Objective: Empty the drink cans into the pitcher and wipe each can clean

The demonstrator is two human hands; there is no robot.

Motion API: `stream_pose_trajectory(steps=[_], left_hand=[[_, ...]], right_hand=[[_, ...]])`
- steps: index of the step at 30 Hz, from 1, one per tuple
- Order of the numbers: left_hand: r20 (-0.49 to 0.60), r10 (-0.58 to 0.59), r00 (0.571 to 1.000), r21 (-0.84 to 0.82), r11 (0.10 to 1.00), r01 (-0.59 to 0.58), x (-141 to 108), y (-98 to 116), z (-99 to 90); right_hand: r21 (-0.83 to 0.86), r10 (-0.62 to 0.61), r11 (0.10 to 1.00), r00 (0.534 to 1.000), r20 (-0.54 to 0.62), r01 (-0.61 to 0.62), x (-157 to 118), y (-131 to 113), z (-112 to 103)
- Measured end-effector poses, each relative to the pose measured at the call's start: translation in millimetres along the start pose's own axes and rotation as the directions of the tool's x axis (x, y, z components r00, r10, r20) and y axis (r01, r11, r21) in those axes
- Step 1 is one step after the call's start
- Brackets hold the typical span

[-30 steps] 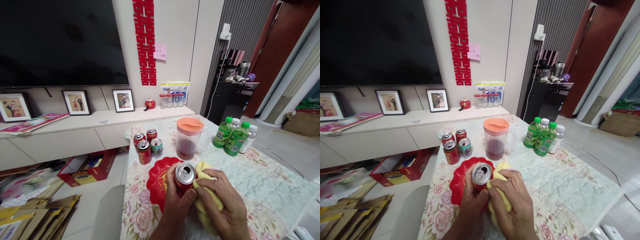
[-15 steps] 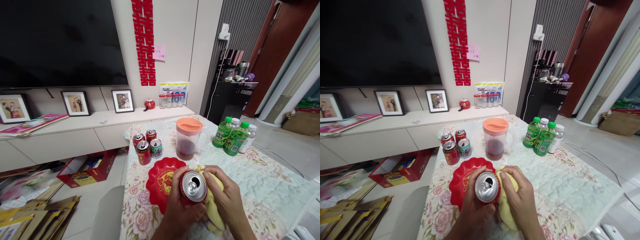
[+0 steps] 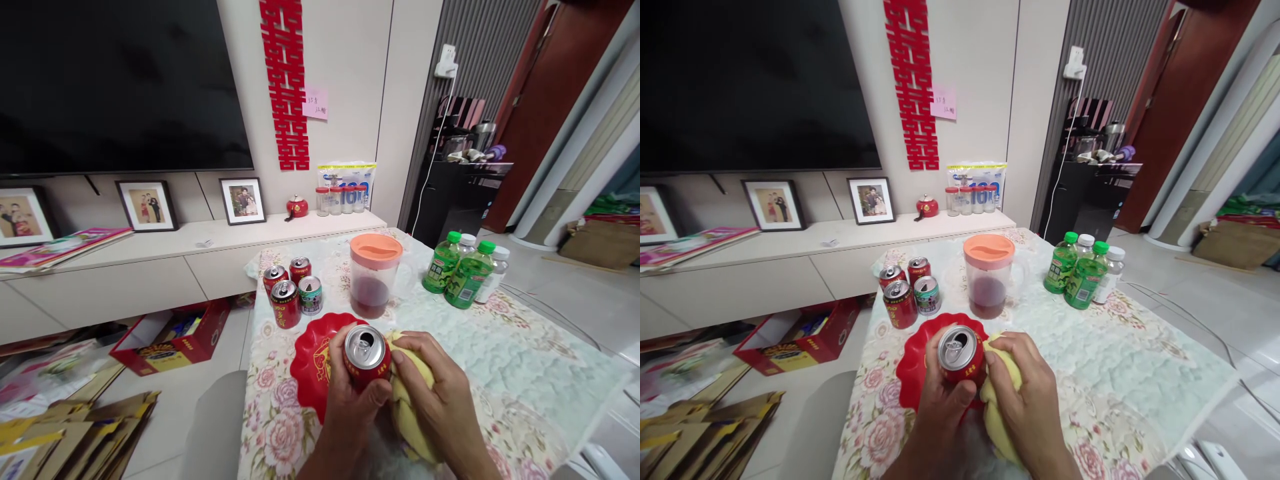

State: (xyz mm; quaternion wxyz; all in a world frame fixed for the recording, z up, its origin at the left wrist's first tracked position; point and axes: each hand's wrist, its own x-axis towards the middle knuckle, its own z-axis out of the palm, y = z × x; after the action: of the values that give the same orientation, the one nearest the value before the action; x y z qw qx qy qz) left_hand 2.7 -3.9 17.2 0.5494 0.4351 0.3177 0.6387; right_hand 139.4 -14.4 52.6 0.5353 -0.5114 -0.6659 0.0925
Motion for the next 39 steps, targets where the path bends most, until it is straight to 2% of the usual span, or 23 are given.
stream_pose_trajectory(steps=[5,8,11,16,19,25,28,31,35,39], left_hand=[[0.061,-0.081,0.995,-0.059,0.995,0.085,-2,-4,1.8],[0.09,-0.074,0.993,-0.031,0.997,0.077,-3,-1,3.3],[0.095,-0.053,0.994,-0.014,0.998,0.054,-7,8,3.9],[0.185,-0.077,0.98,-0.046,0.995,0.087,-8,12,3.1],[0.156,-0.082,0.984,-0.075,0.993,0.094,-4,5,1.6],[0.029,-0.068,0.997,-0.031,0.997,0.068,3,2,0.0],[0.027,-0.047,0.999,-0.053,0.997,0.048,3,3,-0.3],[0.064,-0.039,0.997,-0.031,0.999,0.041,2,2,-0.8],[0.106,0.002,0.994,-0.044,0.999,0.002,-1,-3,-2.5],[0.167,0.05,0.985,-0.044,0.998,-0.043,-3,-6,-5.1]], right_hand=[[-0.058,-0.166,0.985,0.983,-0.077,0.162,-1,-16,-9],[-0.09,-0.252,0.965,0.964,-0.083,0.244,2,-20,-13],[-0.111,-0.213,0.973,0.972,-0.094,0.203,3,-14,-15],[-0.098,-0.117,0.989,0.989,-0.089,0.109,3,0,-15],[-0.102,-0.147,0.985,0.984,-0.098,0.137,2,-2,-13],[-0.096,-0.284,0.956,0.957,-0.055,0.279,2,-20,-8],[-0.088,-0.325,0.943,0.945,-0.037,0.321,2,-21,-9],[-0.076,-0.263,0.963,0.963,-0.066,0.258,1,-16,-10],[0.008,-0.063,0.998,0.994,-0.093,0.064,2,-3,-9],[0.097,0.154,0.984,0.988,-0.028,-0.15,5,10,-6]])
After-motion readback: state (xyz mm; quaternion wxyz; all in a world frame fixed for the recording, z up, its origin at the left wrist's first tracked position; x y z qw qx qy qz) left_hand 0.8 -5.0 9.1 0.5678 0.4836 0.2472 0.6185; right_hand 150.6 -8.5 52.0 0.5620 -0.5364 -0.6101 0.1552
